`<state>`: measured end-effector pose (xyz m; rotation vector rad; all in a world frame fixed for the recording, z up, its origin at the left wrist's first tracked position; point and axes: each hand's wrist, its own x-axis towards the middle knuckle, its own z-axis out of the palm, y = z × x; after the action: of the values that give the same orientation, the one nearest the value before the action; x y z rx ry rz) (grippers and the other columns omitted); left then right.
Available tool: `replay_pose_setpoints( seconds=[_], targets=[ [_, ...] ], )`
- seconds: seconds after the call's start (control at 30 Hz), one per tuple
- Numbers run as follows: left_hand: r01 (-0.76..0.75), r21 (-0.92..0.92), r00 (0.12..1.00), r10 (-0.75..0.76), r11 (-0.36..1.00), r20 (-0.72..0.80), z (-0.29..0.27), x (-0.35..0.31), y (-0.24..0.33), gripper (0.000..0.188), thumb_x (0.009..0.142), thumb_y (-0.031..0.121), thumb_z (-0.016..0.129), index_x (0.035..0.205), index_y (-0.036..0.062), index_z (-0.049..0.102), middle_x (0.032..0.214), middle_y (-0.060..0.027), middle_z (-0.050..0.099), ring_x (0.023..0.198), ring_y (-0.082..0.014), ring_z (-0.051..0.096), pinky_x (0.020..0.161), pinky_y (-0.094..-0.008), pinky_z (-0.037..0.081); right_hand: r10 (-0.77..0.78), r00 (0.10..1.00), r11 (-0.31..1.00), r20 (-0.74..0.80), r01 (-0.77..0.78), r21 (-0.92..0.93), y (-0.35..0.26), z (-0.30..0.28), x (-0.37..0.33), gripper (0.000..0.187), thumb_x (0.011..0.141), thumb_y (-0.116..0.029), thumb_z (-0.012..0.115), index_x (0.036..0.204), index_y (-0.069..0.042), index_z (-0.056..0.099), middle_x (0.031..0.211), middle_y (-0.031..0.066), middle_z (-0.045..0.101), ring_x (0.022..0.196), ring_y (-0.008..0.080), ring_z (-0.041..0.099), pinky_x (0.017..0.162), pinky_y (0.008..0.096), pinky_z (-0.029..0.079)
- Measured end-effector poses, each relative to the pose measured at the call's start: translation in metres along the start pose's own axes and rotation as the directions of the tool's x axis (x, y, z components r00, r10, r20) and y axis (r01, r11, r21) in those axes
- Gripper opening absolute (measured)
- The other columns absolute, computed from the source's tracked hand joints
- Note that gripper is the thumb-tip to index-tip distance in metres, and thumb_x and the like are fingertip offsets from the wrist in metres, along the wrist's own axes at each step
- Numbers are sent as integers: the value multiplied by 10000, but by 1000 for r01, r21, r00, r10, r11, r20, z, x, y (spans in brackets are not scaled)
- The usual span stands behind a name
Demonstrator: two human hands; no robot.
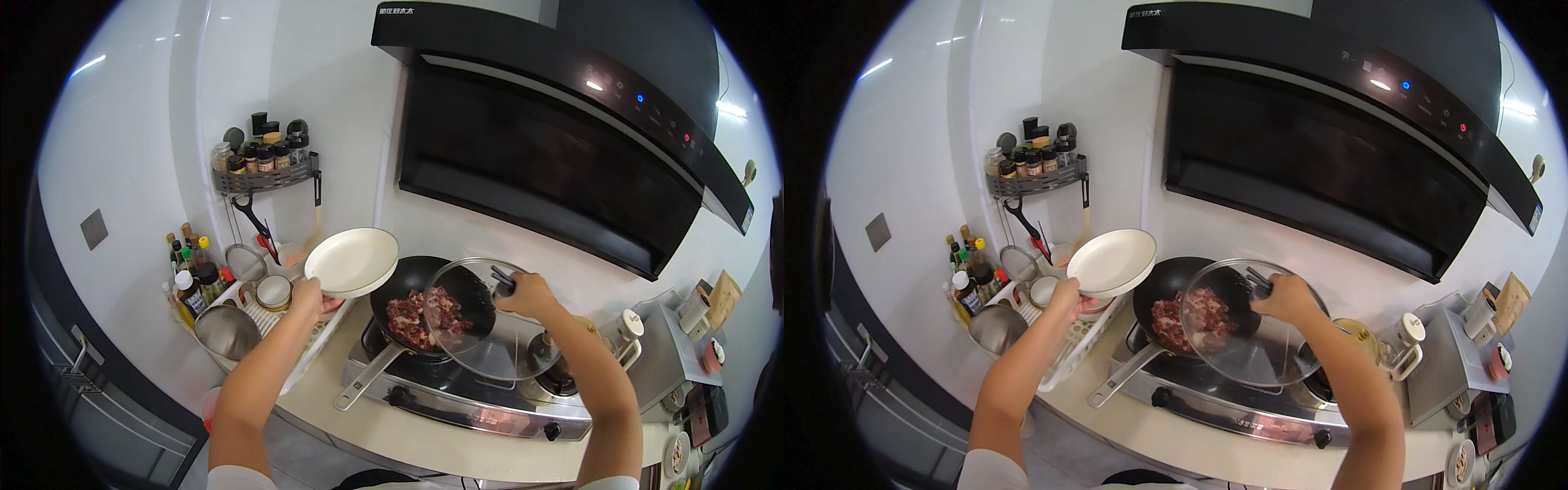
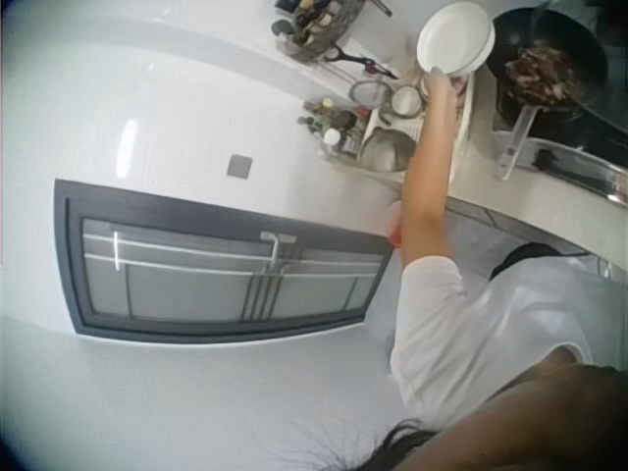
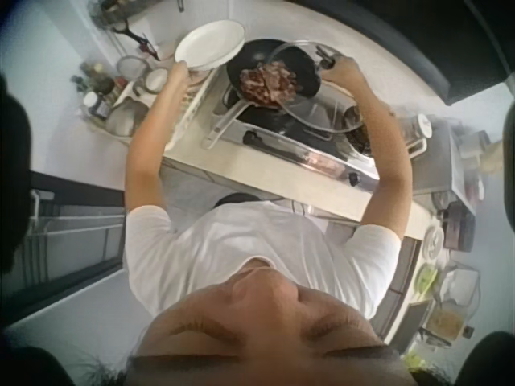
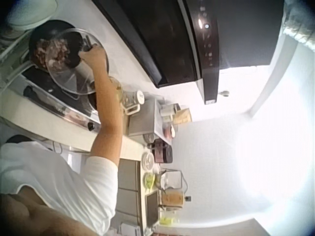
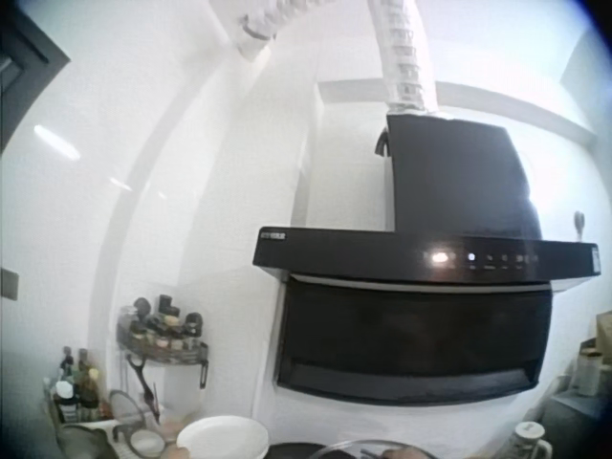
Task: The person stir-fries green vegetables in a wok, transfers them to a bowl, rinses the wok, adds oil, and then stir-fries sliced meat. The person uses a spatula and chopsticks to handle the food and covers the wok with a lid.
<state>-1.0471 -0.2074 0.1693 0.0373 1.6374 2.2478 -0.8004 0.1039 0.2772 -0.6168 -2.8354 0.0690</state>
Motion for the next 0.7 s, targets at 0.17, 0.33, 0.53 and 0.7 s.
replay_pose_setpoints(
  seconds=[0.17,0.33,0.53,0.7],
  targets=[
    [-37,-106,999,34,994,-27,-53,-49,0,360,843,102,334,1131,-88,434,996,-208,564,760,-260,616,552,-305,556,-51,996,998,72,53,-29,-35,48,58,580,574,-438,629,897,44,623,892,216,633,883,329,607,800,375,483],
    [-60,-95,990,47,994,-135,-102,-101,-4,383,820,138,358,1124,-78,446,1006,-191,572,795,-260,621,538,-316,555,-60,989,998,133,60,3,-67,80,93,590,590,-450,637,923,37,622,935,216,628,921,316,600,831,363,473],
    [-161,-74,970,144,984,-198,-151,-159,-20,399,773,183,427,1087,-55,493,904,-160,624,668,-232,637,438,-286,523,-9,988,999,155,5,32,-73,105,111,601,589,-433,651,974,27,612,990,211,617,952,311,591,849,363,467],
    [-179,-67,963,161,982,-216,-165,-193,-28,377,786,137,381,1078,-89,460,857,-169,618,586,-234,630,403,-286,522,-39,988,999,148,37,22,-63,118,109,587,597,-429,649,978,16,611,996,210,614,961,314,586,850,369,468]
  ],
)
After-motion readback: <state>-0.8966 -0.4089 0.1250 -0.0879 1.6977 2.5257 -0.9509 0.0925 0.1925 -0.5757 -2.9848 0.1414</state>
